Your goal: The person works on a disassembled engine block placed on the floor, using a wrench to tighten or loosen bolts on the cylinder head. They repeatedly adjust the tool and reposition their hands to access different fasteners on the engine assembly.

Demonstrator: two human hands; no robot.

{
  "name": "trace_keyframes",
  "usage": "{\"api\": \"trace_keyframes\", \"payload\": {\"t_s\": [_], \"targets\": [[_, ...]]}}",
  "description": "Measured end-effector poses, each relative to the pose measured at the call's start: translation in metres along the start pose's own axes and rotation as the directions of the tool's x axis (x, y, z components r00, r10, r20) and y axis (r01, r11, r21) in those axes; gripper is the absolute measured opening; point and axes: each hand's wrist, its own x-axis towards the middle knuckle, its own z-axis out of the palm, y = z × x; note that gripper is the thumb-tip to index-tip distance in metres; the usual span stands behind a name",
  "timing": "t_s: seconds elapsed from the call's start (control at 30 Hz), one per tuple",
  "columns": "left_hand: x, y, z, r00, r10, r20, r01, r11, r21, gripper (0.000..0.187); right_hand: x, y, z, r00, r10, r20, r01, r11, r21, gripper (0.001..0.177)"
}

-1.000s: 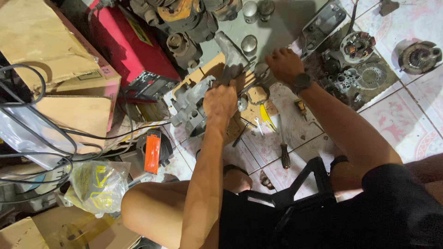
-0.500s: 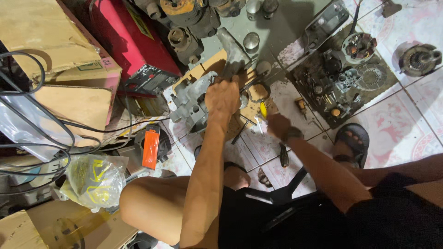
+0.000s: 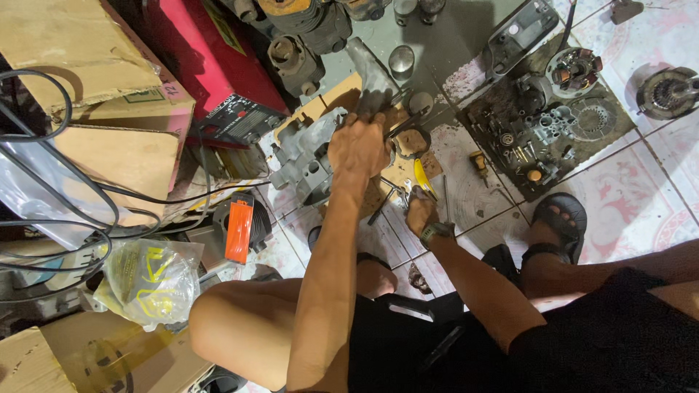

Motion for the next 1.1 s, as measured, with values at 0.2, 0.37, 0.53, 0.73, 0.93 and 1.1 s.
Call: {"api": "trace_keyframes", "payload": {"t_s": [0.2,0.37,0.53,0.73,0.93,1.1], "targets": [[0.019,-0.019,0.049,0.997,-0.034,0.063,0.035,0.999,-0.017,0.044,0.009,0.014,0.048,0.995,0.092,-0.051,-0.096,0.991,-0.094,0.016],[0.021,-0.020,0.061,0.998,-0.036,0.059,0.035,0.999,0.015,0.039,-0.026,-0.065,-0.031,0.984,0.151,0.091,-0.165,0.970,0.179,0.029],[0.008,-0.006,0.040,0.997,-0.060,0.052,0.056,0.996,0.075,0.032,0.035,-0.024,0.064,0.974,0.210,0.081,-0.225,0.889,0.398,0.027],[0.003,-0.001,0.023,0.995,-0.099,0.004,0.098,0.994,0.050,0.025,0.088,0.011,0.140,0.948,0.308,0.084,-0.314,0.847,0.428,0.021],[0.004,-0.004,0.022,0.992,-0.054,-0.116,0.064,0.995,0.082,0.020,0.032,-0.027,0.038,0.874,0.457,0.165,-0.474,0.725,0.499,0.034],[0.017,-0.027,0.050,0.994,-0.056,0.097,0.050,0.997,0.063,0.042,-0.010,-0.045,-0.061,0.963,0.166,0.213,-0.268,0.509,0.818,0.034]]}}
